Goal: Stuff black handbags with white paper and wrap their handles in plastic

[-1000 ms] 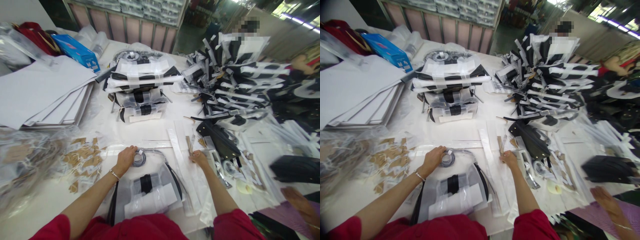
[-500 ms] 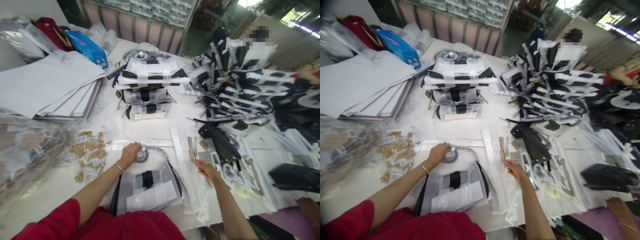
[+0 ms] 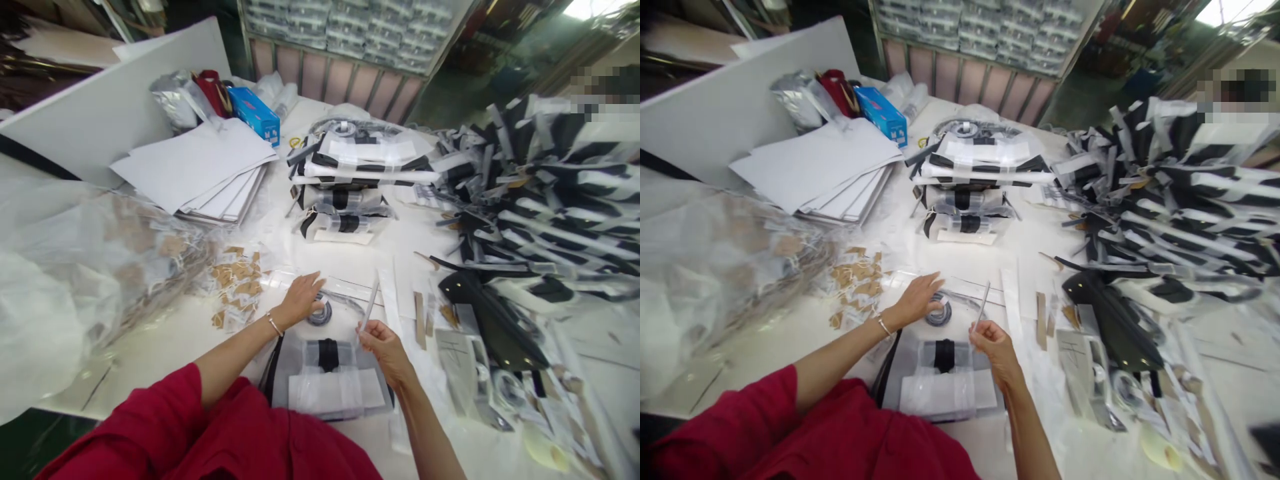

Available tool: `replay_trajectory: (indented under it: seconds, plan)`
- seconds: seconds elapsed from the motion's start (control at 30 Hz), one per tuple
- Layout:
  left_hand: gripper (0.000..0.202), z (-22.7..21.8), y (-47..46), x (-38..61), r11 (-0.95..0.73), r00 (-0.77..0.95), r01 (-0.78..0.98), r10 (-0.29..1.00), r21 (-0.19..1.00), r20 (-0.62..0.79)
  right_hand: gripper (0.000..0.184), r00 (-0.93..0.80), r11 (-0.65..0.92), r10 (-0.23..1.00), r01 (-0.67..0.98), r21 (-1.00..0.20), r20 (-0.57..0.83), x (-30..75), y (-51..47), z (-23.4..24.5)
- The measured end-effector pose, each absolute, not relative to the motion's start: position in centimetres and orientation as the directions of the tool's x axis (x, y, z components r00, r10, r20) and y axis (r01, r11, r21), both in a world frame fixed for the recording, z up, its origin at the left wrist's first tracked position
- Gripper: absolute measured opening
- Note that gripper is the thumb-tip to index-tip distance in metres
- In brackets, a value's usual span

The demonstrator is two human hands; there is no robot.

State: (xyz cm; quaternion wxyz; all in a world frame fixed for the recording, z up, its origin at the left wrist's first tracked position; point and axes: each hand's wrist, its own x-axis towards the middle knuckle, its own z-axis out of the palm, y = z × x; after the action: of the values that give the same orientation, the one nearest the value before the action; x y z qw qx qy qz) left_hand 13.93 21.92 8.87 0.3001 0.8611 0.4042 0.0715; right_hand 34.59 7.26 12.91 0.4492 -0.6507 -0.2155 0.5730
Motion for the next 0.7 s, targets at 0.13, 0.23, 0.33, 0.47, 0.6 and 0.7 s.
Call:
replay_trajectory:
  seconds: [0.13,0.23,0.33,0.47,0.6,0.7]
  plan:
    - [0.046,12.2,18.9,14.1,-0.204,0.696,0.405,0.702,0.891,-0.155,0.036,0.243,-0.498,0.815,-0.173,-0.85,-0.527,31.3,7.7,13.4]
    - [0.03,13.4,16.9,14.2,0.076,0.744,0.258,0.621,0.963,-0.249,0.034,0.199,-0.502,0.828,-0.154,-0.851,-0.525,29.9,7.3,13.9]
    - [0.026,14.0,15.9,13.9,0.227,0.738,0.186,0.609,0.956,-0.289,0.034,0.155,-0.505,0.835,-0.165,-0.847,-0.528,29.6,6.4,14.4]
    - [0.026,14.5,15.3,13.5,0.335,0.769,0.149,0.552,0.93,-0.322,0.039,0.147,-0.517,0.82,-0.225,-0.826,-0.554,29.6,4.9,15.3]
    - [0.034,14.8,14.5,13.6,0.501,0.791,0.053,0.507,0.864,-0.342,0.038,0.154,-0.519,0.8,-0.308,-0.797,-0.58,29.6,3.7,15.9]
    - [0.043,14.9,14.0,13.8,0.595,0.788,-0.016,0.502,0.804,-0.356,0.041,0.296,-0.508,0.761,-0.281,-0.814,-0.577,31.8,2.8,15.8]
